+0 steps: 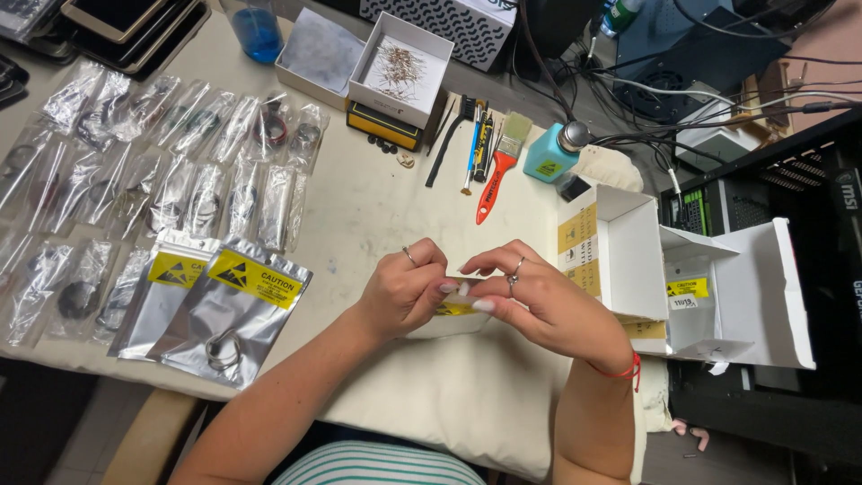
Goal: Packaging small electronic components into individual anti-static bags at a repair station.
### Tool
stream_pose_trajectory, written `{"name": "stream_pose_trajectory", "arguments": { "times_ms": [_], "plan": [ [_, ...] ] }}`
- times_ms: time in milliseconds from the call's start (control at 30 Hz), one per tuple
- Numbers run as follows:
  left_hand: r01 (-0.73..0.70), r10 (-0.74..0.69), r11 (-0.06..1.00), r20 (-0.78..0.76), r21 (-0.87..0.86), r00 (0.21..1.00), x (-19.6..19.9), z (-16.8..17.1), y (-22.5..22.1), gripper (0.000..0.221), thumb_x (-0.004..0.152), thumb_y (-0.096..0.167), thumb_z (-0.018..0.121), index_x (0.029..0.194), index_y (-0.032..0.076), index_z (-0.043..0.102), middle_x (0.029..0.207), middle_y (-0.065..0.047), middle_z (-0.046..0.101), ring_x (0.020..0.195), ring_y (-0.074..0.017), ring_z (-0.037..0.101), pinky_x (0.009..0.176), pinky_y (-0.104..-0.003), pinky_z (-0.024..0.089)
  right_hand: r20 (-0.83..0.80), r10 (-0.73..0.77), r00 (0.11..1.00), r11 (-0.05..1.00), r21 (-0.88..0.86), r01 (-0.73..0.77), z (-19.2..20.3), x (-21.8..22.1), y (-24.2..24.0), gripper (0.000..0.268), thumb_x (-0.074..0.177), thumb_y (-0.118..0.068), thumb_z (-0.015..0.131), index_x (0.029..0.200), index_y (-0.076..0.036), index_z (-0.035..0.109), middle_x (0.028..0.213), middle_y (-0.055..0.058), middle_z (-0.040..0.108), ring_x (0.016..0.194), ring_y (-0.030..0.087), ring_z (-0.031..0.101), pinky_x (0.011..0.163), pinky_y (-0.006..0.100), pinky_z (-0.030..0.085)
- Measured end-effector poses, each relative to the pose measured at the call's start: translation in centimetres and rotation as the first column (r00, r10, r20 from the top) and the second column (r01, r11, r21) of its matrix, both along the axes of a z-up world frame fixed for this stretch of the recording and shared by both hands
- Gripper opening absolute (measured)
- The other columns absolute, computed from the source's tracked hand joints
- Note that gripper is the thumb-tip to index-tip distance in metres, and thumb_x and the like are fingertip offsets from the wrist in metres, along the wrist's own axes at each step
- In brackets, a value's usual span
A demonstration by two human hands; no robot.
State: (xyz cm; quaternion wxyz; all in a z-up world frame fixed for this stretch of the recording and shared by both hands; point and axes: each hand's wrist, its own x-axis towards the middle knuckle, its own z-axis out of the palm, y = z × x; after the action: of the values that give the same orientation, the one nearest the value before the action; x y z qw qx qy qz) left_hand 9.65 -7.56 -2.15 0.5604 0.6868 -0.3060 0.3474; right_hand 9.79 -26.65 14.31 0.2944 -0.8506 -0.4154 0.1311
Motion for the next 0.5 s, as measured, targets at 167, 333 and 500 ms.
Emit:
{"name": "stream_pose_trajectory", "arguments": {
  "times_ms": [167,333,500],
  "plan": [
    [0.002,-0.003,0.999,-0.031,-0.032,1.0,-0.2,1.5,0.5,0.042,0.106,0.031,0.051,0.068,0.013,0.056,0.072,-0.003,0.054,0.054,-0.0205,0.051,0.05,-0.028,0.049,0.039,-0.018,0.999,0.998,-0.063,0.021,-0.3,-0.1,0.2,0.017,0.093,-0.022,0.07,0.093,-0.007,0.079,0.111,0.013,0.073,0.1,0.03,0.066,0.087,0.046,0.056],
    [0.006,-0.036,0.979,-0.141,-0.205,0.989,-0.8,3.9,0.8,0.033,0.103,0.034,0.057,0.114,0.004,0.066,0.086,-0.01,0.066,0.062,-0.0209,0.06,0.06,-0.034,0.054,0.097,-0.125,0.987,0.991,0.067,0.119,-0.6,0.5,-0.5,0.014,0.095,-0.018,0.068,0.096,-0.011,0.08,0.11,0.008,0.074,0.095,0.026,0.066,0.083,0.04,0.056],
    [-0.089,0.024,0.97,-0.273,-0.227,0.962,-0.8,4.7,1.1,0.045,0.107,0.024,0.052,0.145,0.0,0.043,0.129,-0.016,0.066,0.117,-0.0318,0.066,0.104,-0.051,0.049,0.376,-0.328,0.867,0.944,0.176,0.28,-1.3,0.4,-0.4,0.008,0.094,-0.018,0.073,0.098,-0.016,0.079,0.126,0.006,0.069,0.11,0.028,0.061,0.098,0.041,0.05]
  ]
}}
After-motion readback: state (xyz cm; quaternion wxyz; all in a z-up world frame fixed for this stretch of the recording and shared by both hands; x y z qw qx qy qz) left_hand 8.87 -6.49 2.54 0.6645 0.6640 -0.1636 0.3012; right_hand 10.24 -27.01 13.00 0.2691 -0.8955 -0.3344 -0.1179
